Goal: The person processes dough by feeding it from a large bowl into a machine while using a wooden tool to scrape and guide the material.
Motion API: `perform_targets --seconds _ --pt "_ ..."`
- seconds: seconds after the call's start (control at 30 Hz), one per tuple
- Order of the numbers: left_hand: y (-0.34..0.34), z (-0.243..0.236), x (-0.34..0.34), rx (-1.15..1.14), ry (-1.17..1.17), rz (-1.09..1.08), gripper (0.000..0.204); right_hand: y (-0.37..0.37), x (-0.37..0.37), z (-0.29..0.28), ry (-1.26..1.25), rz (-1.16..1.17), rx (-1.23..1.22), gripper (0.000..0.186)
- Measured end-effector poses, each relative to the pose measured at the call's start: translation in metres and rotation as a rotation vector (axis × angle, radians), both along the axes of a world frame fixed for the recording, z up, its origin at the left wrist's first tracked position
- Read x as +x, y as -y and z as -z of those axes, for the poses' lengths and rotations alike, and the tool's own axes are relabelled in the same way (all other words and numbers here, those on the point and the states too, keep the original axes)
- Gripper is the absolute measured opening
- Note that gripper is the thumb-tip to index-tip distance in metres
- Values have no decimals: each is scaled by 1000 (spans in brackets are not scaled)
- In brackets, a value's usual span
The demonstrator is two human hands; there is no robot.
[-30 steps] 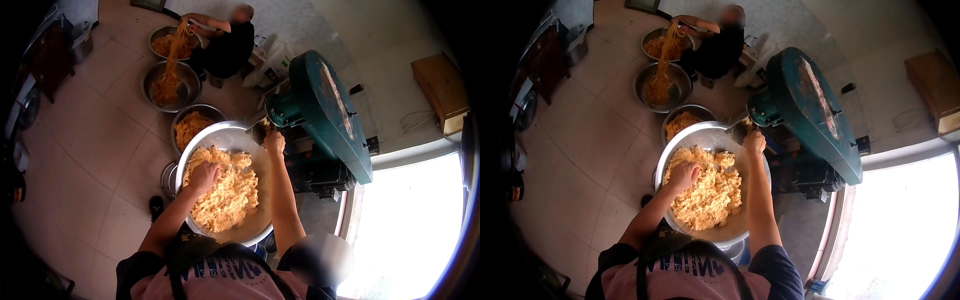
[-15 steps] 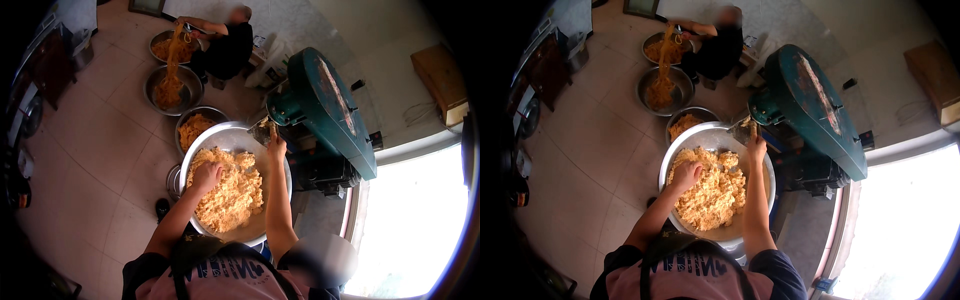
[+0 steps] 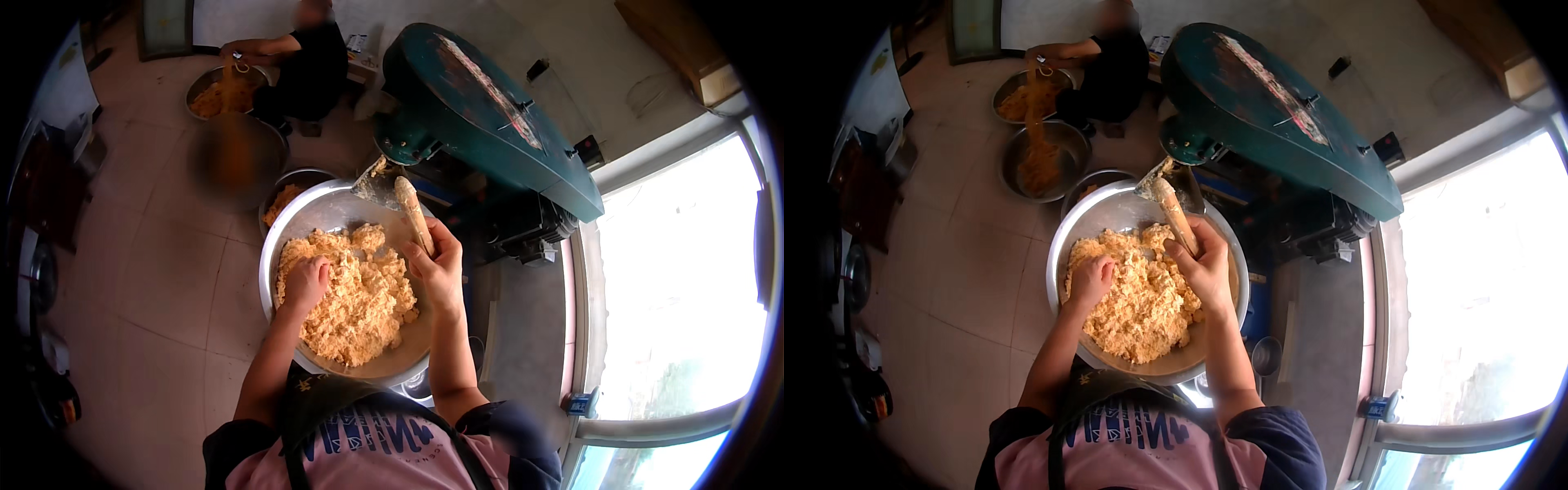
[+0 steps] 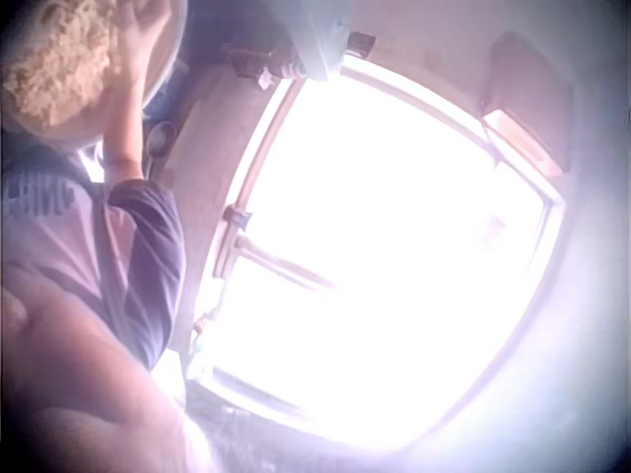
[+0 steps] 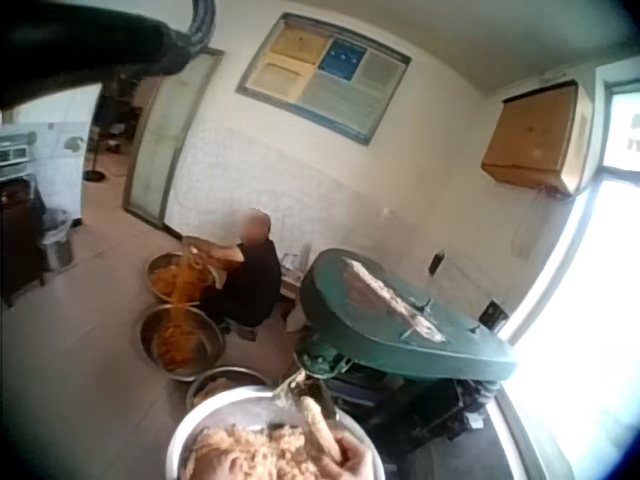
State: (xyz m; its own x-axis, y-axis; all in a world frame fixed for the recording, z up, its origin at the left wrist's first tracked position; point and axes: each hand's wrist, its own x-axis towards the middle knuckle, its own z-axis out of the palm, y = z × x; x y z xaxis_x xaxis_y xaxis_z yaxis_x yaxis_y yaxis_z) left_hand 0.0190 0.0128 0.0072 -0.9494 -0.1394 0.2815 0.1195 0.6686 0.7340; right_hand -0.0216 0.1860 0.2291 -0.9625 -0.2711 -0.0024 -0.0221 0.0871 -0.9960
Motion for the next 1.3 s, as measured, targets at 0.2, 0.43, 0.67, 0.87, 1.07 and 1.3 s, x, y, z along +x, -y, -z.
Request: perform_targets --seconds 0.2,0.43,0.67,0.87,1.07,1.3 --pt "0 3 -1 -9 10 -20 10 -1 11 -9 70 -81 -207 29" --pt "1 6 0 3 -38 -26 8 1 1 13 46 -68 87 31" --pt "2 -1 1 -7 -8 -34 5 -4 -80 102 -324 194 697 32" --pt "0 1 -4 56 -42 -19 3 13 -180 154 -473 258 1118 39" --pt "8 5 1 65 -36 -70 5 41 -169 146 -376 356 1112 43" --pt "3 2 -1 76 -72 -70 5 31 -177 152 -444 363 1172 48"
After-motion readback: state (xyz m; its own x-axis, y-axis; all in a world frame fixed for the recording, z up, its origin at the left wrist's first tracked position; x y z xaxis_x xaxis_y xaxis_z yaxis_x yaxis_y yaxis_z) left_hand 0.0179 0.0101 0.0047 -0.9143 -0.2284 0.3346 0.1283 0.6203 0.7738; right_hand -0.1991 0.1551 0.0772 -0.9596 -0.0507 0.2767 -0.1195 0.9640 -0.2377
